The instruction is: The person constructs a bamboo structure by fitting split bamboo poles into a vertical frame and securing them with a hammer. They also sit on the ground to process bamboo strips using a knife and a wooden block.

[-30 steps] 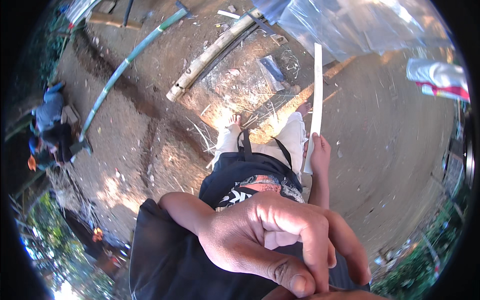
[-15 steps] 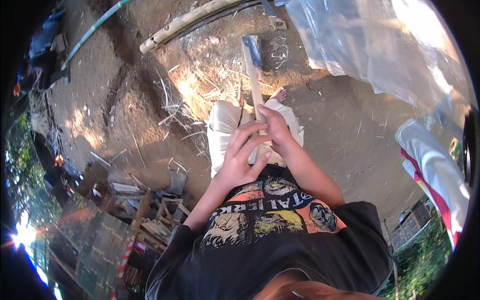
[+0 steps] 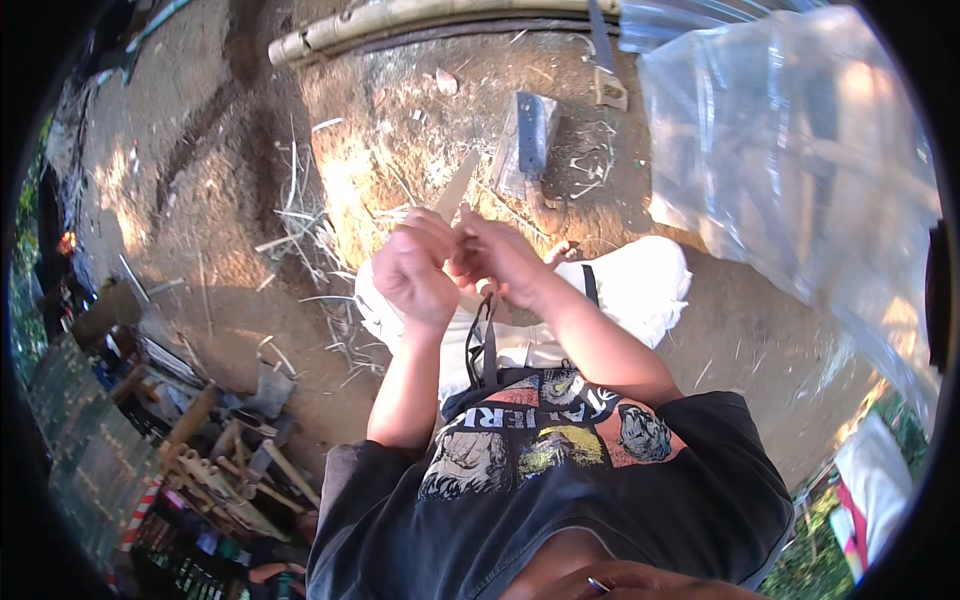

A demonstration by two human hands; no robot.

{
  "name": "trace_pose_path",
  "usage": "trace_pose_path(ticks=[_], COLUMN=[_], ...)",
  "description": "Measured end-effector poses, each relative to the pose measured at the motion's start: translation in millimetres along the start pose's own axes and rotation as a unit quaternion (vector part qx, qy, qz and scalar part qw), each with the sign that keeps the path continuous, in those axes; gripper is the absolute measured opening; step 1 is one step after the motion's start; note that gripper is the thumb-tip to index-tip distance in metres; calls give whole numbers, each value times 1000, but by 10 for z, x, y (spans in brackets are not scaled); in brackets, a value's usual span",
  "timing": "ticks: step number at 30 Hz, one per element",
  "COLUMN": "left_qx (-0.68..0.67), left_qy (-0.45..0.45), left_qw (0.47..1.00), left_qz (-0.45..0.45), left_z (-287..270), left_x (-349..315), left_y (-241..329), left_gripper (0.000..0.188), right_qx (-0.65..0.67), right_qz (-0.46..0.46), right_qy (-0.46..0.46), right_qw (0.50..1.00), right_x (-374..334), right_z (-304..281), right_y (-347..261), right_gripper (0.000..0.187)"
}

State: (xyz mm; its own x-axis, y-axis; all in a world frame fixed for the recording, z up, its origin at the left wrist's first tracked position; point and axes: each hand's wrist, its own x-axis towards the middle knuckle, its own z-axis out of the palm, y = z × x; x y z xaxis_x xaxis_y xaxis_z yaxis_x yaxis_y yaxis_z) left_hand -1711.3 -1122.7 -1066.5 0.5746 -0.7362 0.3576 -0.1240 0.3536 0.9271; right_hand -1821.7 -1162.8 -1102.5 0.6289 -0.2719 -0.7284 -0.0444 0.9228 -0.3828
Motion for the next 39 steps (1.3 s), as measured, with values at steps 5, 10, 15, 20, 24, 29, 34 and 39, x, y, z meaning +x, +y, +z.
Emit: trace_pose_path(ticks=[5,10,15,20,24,29,34,39], left_qx=[-158,-162,-139,-102,-77,-116,-68,-65], left_qy=[117,234,172,153,115,65,59,106], left_qw=[979,958,975,982,990,991,995,990], left_qz=[55,22,-15,-29,-9,23,54,71], left_z=[-367,-327,-268,71,498,830,842,788], left_x=[-10,89,231,196,195,150,94,16], left_y=[-761,-777,-1096,-1269,-1313,-1386,-1394,-1431], left_gripper=[53,53,50,49,51,56,52,52], right_qx=[-656,-685,-519,-190,-159,-288,-357,-386], right_qz=[-100,-135,-226,-268,-328,-441,-456,-456], right_qy=[330,429,427,403,423,382,344,355], right_qw=[671,573,705,854,829,759,739,719], right_x=[1742,2477,2447,1872,1282,1040,757,899], right_z=[-2016,-2971,-3376,-3315,-2741,-2206,-1645,-1698], right_y=[1173,1855,1809,1504,1585,1643,1399,1337], right_gripper=[67,84,74,31,35,34,39,36])
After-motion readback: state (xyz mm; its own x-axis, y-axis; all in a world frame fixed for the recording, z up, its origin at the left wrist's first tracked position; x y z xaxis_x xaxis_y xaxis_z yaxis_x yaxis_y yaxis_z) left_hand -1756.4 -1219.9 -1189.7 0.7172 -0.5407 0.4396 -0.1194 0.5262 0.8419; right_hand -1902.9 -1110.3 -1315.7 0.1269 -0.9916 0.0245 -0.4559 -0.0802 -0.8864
